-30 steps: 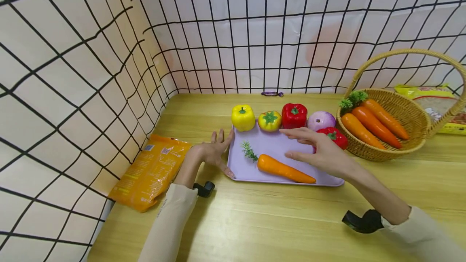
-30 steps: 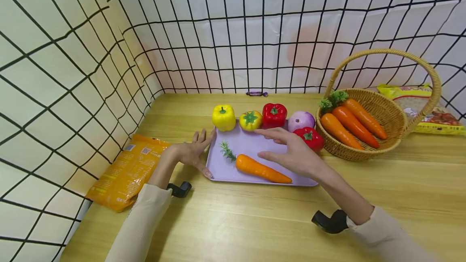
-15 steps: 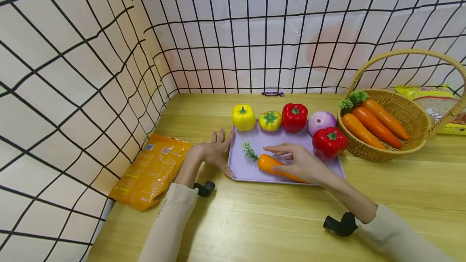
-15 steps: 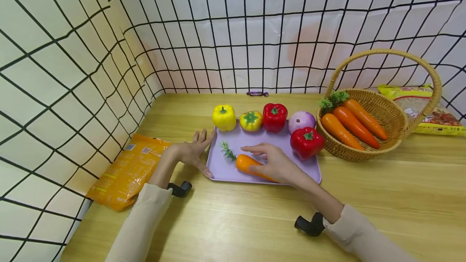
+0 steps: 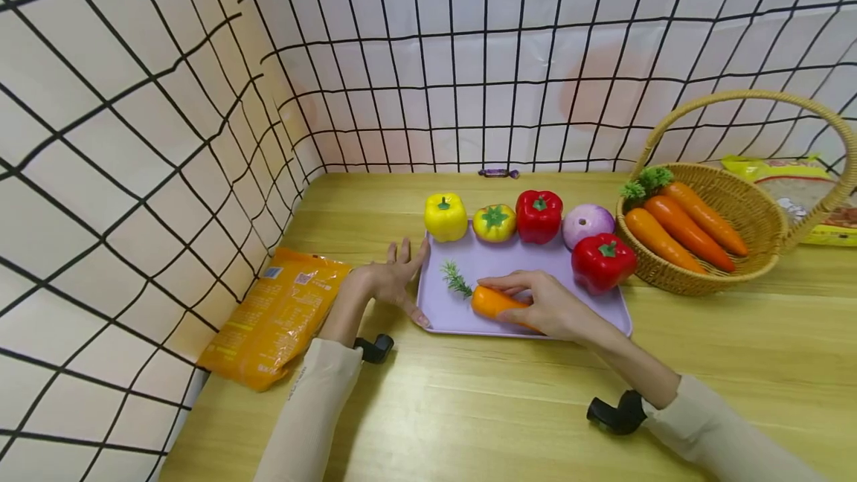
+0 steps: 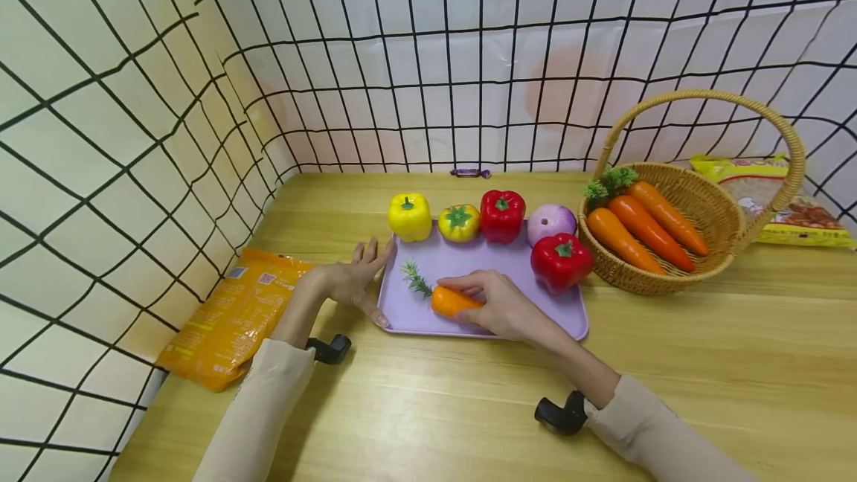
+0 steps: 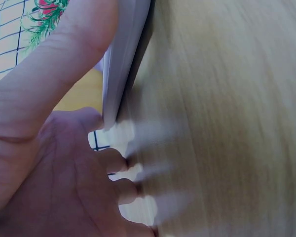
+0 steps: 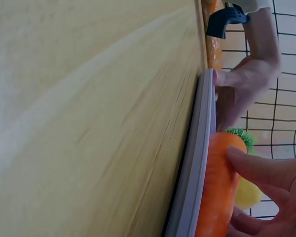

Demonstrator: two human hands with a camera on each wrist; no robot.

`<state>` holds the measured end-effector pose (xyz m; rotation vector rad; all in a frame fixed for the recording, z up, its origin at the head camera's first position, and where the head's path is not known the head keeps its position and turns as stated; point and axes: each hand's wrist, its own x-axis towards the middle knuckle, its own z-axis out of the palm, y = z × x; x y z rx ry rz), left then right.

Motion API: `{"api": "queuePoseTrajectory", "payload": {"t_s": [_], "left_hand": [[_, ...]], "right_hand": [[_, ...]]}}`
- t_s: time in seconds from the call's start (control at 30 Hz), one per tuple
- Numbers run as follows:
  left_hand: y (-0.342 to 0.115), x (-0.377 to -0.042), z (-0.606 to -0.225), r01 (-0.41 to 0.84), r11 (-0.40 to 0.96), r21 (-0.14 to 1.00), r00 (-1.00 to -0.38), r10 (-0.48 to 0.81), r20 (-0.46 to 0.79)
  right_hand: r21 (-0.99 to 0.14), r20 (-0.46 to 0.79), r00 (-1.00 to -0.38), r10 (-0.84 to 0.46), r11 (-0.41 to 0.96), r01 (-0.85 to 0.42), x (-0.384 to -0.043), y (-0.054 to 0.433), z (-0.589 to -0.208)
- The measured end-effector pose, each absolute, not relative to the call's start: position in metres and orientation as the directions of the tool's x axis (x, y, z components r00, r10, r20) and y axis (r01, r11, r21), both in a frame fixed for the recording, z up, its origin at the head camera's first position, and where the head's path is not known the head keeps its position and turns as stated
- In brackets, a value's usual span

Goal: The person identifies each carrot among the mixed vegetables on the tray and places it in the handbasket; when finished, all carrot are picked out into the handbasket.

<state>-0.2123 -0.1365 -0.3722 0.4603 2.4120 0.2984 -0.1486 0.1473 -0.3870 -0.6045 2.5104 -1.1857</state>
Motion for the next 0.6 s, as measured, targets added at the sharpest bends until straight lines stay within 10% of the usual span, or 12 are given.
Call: {"api": "queuePoseTrajectory", "payload": {"t_s": [0.6], "left_hand": [[-0.139,-0.212,-0.373,0.239,0.908,0.343,-0.722,0.403,-0.563]], "right_hand": [[-0.748,0.052,-0.906,-0.419,0.585,-0.314,-0.149,0.187,-0.323]]}}
